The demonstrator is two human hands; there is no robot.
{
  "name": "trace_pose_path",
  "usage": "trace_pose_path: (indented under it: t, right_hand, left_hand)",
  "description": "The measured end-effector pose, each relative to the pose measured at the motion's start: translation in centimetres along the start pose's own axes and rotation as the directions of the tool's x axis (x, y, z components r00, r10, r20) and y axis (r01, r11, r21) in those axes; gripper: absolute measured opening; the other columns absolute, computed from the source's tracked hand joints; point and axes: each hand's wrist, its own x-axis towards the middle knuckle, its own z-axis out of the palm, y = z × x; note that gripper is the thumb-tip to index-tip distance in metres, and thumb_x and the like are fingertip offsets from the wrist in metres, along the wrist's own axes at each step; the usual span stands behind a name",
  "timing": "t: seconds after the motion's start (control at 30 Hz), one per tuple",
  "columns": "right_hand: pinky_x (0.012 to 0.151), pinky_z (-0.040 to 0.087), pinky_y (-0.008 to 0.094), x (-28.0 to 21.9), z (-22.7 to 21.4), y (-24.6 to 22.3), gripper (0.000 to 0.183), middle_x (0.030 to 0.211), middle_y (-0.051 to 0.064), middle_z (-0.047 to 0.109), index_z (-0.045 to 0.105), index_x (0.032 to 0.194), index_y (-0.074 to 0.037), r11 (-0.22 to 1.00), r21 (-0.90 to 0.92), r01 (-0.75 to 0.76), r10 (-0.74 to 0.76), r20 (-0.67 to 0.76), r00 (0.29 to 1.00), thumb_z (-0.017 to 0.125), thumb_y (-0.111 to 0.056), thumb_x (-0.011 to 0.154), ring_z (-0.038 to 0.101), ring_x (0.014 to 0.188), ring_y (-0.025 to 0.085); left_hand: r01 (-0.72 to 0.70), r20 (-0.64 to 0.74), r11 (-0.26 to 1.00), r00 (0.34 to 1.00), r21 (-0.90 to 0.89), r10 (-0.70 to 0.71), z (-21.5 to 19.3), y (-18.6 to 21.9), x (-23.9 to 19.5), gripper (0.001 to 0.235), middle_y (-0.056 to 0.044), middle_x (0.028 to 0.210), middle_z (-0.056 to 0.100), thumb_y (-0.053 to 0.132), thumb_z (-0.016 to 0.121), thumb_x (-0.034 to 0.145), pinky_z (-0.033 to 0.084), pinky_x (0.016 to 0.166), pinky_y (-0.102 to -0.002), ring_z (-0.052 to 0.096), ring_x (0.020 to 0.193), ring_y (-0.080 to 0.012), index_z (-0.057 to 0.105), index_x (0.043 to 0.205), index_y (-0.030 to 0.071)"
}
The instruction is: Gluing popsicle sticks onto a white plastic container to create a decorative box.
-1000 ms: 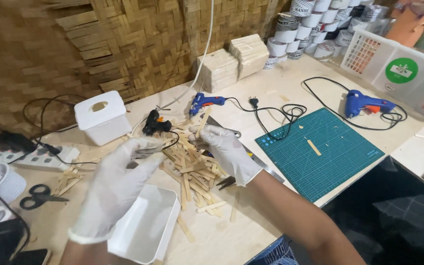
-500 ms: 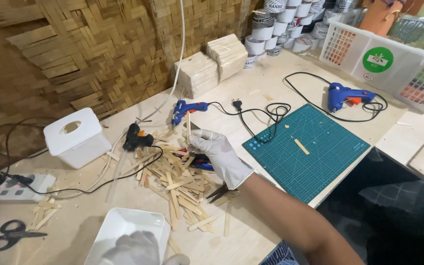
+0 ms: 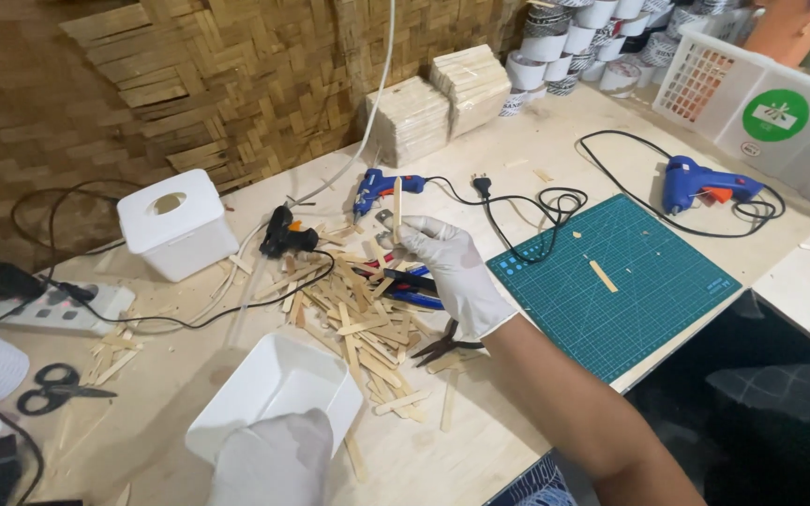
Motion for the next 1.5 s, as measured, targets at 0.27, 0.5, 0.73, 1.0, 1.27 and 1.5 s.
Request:
trace_pose_path:
  t: [0.27, 0.5, 0.73, 1.0, 1.27, 1.5]
  right_hand:
    - [0.071, 0.057, 0.02, 0.3, -0.2, -0.5, 0.02, 0.09, 0.014, 0.079, 0.076, 0.107, -0.005, 0.999, -0.054, 0.004, -0.007, -0.064, 0.998, 0.075, -0.018, 0.092, 0.077, 0.075, 0.017]
    - [0.069, 0.051, 0.02, 0.9, -2.6, -2.6, 0.023, 0.09, 0.013, 0.077, 0.075, 0.11, -0.008, 0.992, -0.017, 0.122, -0.123, -0.111, 0.986, 0.073, -0.025, 0.095, 0.07, 0.074, 0.014]
    - [0.075, 0.049, 0.021, -1.9, -2.5, -5.8, 0.024, 0.09, 0.015, 0.077, 0.074, 0.115, -0.004, 0.918, -0.227, 0.325, -0.357, -0.118, 0.927, 0.074, -0.018, 0.095, 0.064, 0.073, 0.013]
    - [0.077, 0.053, 0.026, -6.2, 2.3, -3.7, 0.018, 0.083, 0.007, 0.075, 0.082, 0.098, -0.01, 0.665, -0.487, 0.566, -0.555, 0.185, 0.811, 0.086, -0.015, 0.08, 0.063, 0.076, 0.016]
    - [0.078, 0.056, 0.029, -6.9, 3.2, -2.7, 0.02, 0.087, 0.001, 0.077, 0.083, 0.102, -0.013, 0.2, -0.649, 0.734, -0.681, 0.446, 0.581, 0.082, -0.022, 0.084, 0.068, 0.077, 0.022]
    - [0.077, 0.053, 0.032, -6.5, 2.0, -1.7, 0.023, 0.09, -0.001, 0.076, 0.082, 0.106, -0.014, 0.017, -0.684, 0.729, -0.698, 0.514, 0.499, 0.079, -0.027, 0.087, 0.064, 0.075, 0.022]
  left_hand:
    - [-0.258, -0.274, 0.958, 0.919, 0.129, 0.284, -7.4, -1.9, -1.0, 0.018, 0.004, 0.067, 0.065, 0.016, 0.063, 0.077, 0.037, 0.064, -0.038, 0.064, 0.065, -0.0191, 0.066, 0.092, 0.026]
    - [-0.438, -0.606, 0.844, 0.775, -0.309, 0.18, -12.4, -2.2, 2.3, 0.016, 0.005, 0.066, 0.068, 0.051, 0.058, 0.092, 0.058, 0.067, -0.037, 0.074, 0.077, -0.021, 0.061, 0.09, 0.035]
    - [-0.694, -0.719, 0.322, 0.693, -0.645, 0.053, -13.2, -0.6, 7.4, 0.022, -0.015, 0.088, 0.065, 0.035, 0.052, 0.103, 0.056, 0.08, -0.045, 0.07, 0.092, -0.0373, 0.057, 0.104, 0.015]
    - [-0.671, -0.671, -0.043, 0.741, -0.74, -0.015, -13.4, -0.9, 8.0, 0.028, -0.018, 0.103, 0.071, 0.026, 0.047, 0.105, 0.053, 0.097, -0.049, 0.066, 0.102, -0.0255, 0.061, 0.12, 0.007]
    - [-0.514, -0.544, -0.228, 0.834, -0.827, 0.09, -14.3, 0.1, 7.3, 0.028, 0.001, 0.081, 0.052, 0.032, 0.048, 0.106, 0.058, 0.074, -0.023, 0.057, 0.078, -0.0095, 0.063, 0.122, 0.014]
    - [-0.24, -0.331, -0.405, 0.928, -0.882, 0.172, -14.3, 0.4, 8.0, 0.054, -0.014, 0.13, 0.058, 0.039, 0.057, 0.099, 0.038, 0.116, -0.039, 0.052, 0.123, -0.0213, 0.057, 0.141, 0.007]
